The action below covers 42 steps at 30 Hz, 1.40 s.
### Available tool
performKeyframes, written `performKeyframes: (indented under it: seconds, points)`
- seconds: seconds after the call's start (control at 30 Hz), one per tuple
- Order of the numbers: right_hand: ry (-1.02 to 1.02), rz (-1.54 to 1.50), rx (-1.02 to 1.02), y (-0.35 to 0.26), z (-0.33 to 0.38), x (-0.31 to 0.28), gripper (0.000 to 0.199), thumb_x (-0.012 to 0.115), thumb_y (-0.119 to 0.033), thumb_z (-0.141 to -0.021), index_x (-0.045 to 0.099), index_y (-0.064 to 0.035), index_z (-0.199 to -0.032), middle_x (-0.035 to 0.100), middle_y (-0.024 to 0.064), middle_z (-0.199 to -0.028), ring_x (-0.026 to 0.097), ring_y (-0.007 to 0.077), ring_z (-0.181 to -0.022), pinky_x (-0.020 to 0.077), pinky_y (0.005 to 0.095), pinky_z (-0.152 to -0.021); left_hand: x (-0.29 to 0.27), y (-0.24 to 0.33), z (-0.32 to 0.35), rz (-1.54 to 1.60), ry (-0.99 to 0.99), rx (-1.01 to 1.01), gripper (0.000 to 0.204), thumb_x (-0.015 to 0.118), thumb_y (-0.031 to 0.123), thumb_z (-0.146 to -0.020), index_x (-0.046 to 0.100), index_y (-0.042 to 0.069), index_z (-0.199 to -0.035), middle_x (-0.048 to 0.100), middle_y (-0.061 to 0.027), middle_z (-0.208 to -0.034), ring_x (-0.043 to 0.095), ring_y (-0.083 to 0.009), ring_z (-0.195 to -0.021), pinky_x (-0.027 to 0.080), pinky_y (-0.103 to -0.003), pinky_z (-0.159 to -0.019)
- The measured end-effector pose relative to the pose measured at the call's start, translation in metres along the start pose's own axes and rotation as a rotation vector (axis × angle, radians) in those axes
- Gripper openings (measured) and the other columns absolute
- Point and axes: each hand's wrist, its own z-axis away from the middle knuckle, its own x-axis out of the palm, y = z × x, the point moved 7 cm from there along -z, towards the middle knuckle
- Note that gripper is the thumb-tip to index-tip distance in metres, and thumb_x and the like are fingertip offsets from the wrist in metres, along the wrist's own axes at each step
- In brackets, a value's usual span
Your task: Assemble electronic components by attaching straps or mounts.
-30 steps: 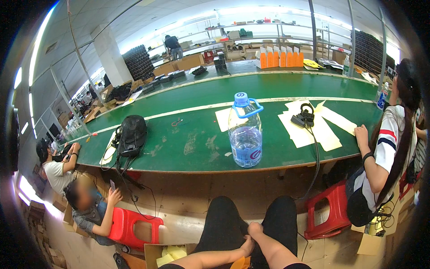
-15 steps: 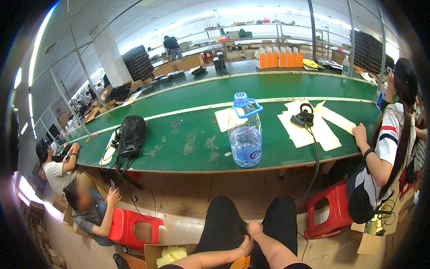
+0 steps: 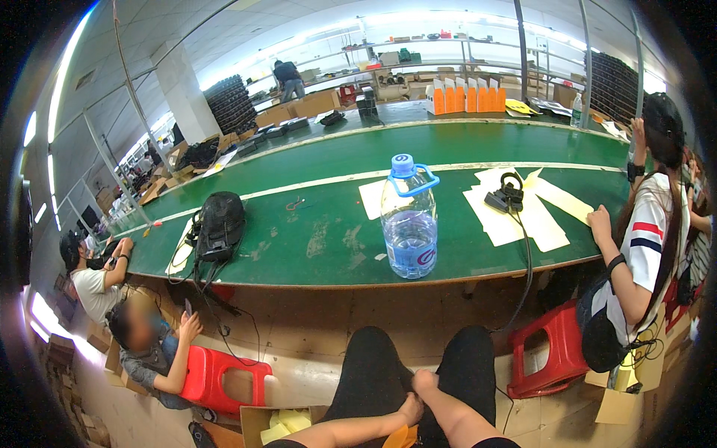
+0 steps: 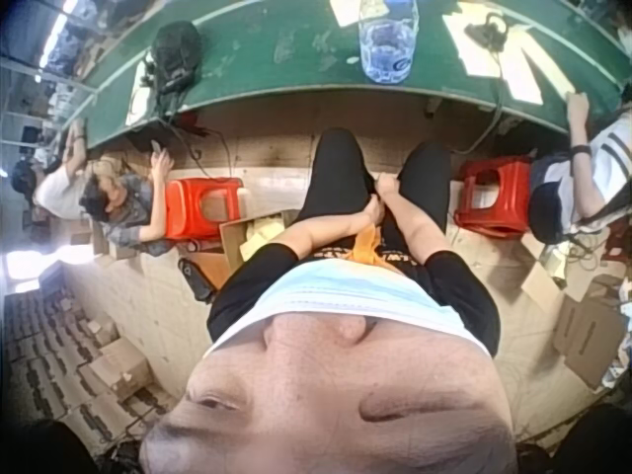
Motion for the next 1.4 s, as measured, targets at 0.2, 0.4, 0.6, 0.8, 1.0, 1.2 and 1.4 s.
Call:
performKeyframes:
  seconds: [0.2,0.4,0.6,0.8,1.0,1.2,1.4]
  points:
    - [0.018,-0.002,-0.013,0.0,-0.001,-0.002,0.023,0.049,-0.023,-0.07,0.062,-0.0047,-0.073,0.059,0.016,-0.077,0.058,0.027,-0.074,0.0459,0.0355,-0.066,0.004,-0.001,-0.004,0.026,0.013,-0.031,0.032,0.038,0.024,-0.079,0.055,0.007,-0.1,0.051,-0.0079,-0.105,0.043,-0.0239,-0.098,0.036,-0.043,-0.069]
    - [0.064,0.005,-0.064,-0.002,-0.002,-0.001,0.022,0.048,-0.022,-0.069,0.062,-0.0047,-0.071,0.059,0.0157,-0.074,0.059,0.0276,-0.071,0.0466,0.0356,-0.064,0.006,0.0,-0.006,0.014,0.04,-0.029,0.032,0.038,0.023,-0.079,0.056,0.007,-0.099,0.051,-0.0083,-0.105,0.043,-0.0256,-0.099,0.036,-0.043,-0.068]
    - [0.041,-0.017,-0.009,-0.003,0.002,-0.008,0.022,0.048,-0.022,-0.07,0.062,-0.0051,-0.072,0.059,0.0156,-0.077,0.058,0.0273,-0.074,0.046,0.0354,-0.066,0.0,-0.001,0.0,-0.023,0.003,-0.026,0.032,0.037,0.023,-0.08,0.055,0.006,-0.1,0.05,-0.0089,-0.106,0.042,-0.026,-0.099,0.036,-0.044,-0.069]
    - [-0.043,0.043,0.004,0.0,0.0,-0.001,0.022,0.047,-0.02,-0.072,0.061,-0.0056,-0.079,0.059,0.0155,-0.082,0.058,0.0275,-0.078,0.0451,0.036,-0.068,-0.001,0.0,-0.001,-0.089,-0.012,-0.023,0.032,0.036,0.024,-0.08,0.055,0.008,-0.101,0.05,-0.0085,-0.104,0.044,-0.0257,-0.096,0.034,-0.045,-0.07]
    - [-0.011,-0.009,-0.01,0.0,0.0,0.0,0.022,0.047,-0.021,-0.072,0.062,-0.0051,-0.077,0.059,0.0166,-0.08,0.058,0.0275,-0.077,0.045,0.0365,-0.068,-0.001,-0.002,0.0,-0.038,0.013,-0.038,0.033,0.036,0.027,-0.081,0.054,0.009,-0.102,0.05,-0.0084,-0.103,0.045,-0.0253,-0.095,0.034,-0.046,-0.071]
    - [0.019,-0.041,-0.023,-0.005,0.006,-0.011,0.024,0.048,-0.023,-0.072,0.062,-0.0037,-0.074,0.059,0.0175,-0.076,0.058,0.0283,-0.076,0.0452,0.036,-0.068,-0.002,0.0,0.0,-0.089,-0.027,-0.02,0.035,0.035,0.028,-0.081,0.053,0.009,-0.103,0.049,-0.0089,-0.105,0.045,-0.0266,-0.094,0.034,-0.047,-0.07]
    - [-0.012,-0.021,-0.03,-0.005,0.002,-0.003,0.023,0.048,-0.022,-0.072,0.062,-0.004,-0.075,0.059,0.0172,-0.078,0.058,0.0284,-0.077,0.0454,0.0351,-0.068,0.013,0.006,-0.011,-0.171,-0.071,-0.039,0.033,0.031,0.021,-0.082,0.054,0.006,-0.1,0.049,-0.0119,-0.105,0.046,-0.0303,-0.09,0.035,-0.049,-0.067]
